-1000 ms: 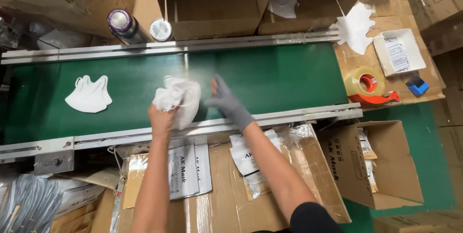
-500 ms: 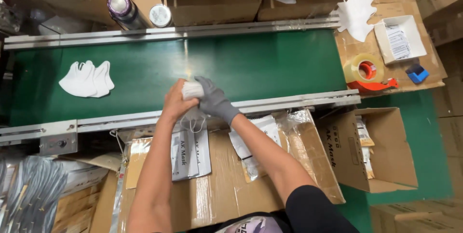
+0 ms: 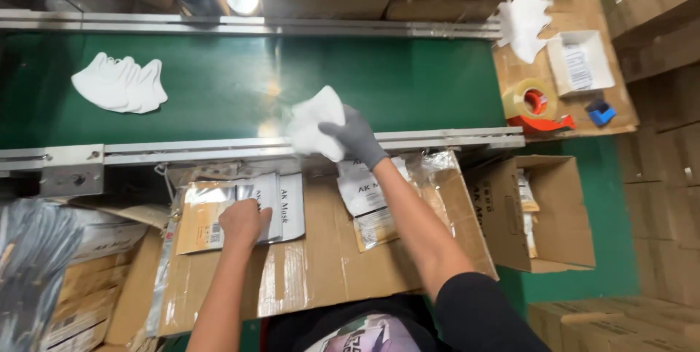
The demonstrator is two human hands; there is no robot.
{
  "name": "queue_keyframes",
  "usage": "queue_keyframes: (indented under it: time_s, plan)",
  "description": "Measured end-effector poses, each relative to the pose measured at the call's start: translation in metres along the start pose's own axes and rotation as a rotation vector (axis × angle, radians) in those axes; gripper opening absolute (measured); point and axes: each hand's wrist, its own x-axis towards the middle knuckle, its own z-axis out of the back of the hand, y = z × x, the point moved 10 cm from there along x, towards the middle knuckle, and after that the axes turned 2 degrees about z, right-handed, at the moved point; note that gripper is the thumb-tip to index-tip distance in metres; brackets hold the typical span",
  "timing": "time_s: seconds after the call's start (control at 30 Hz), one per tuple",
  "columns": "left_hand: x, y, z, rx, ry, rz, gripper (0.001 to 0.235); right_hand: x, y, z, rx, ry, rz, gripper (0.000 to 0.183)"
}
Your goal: Packaging white face masks into individual plastic envelopes and placing them into cardboard boxes on a factory floor.
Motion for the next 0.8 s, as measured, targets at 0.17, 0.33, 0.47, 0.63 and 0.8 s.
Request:
queue_keyframes:
  time_s: [0.17,0.33,0.47,0.63,0.8]
  plan:
    - [0.038,0.011,-0.079,0.237,0.151,0.085,0.022,-0.043,0.027,0.004,1.13,-0.04,-0.13,0.062]
    - [0.004,0.045,-0.059,-0.129,-0.125,0.181,0.023,-0.077,0.05,-0.068,1.539,0.154,-0.232,0.057]
    - [-0.049,0.031,-0.026,-0.438,-0.575,0.04,0.032,-0.108,0.088,-0.197,1.864,0.466,-0.509,0.055]
    - [-0.085,-0.002,0.023,-0.521,-0.756,-0.182,0.02,-0.105,0.065,-0.165,1.515,0.389,-0.298,0.049]
    - [-0.092,-0.06,0.086,-0.425,-0.814,-0.162,0.005,-0.116,0.116,-0.01,0.197,-0.191,-0.005,0.05]
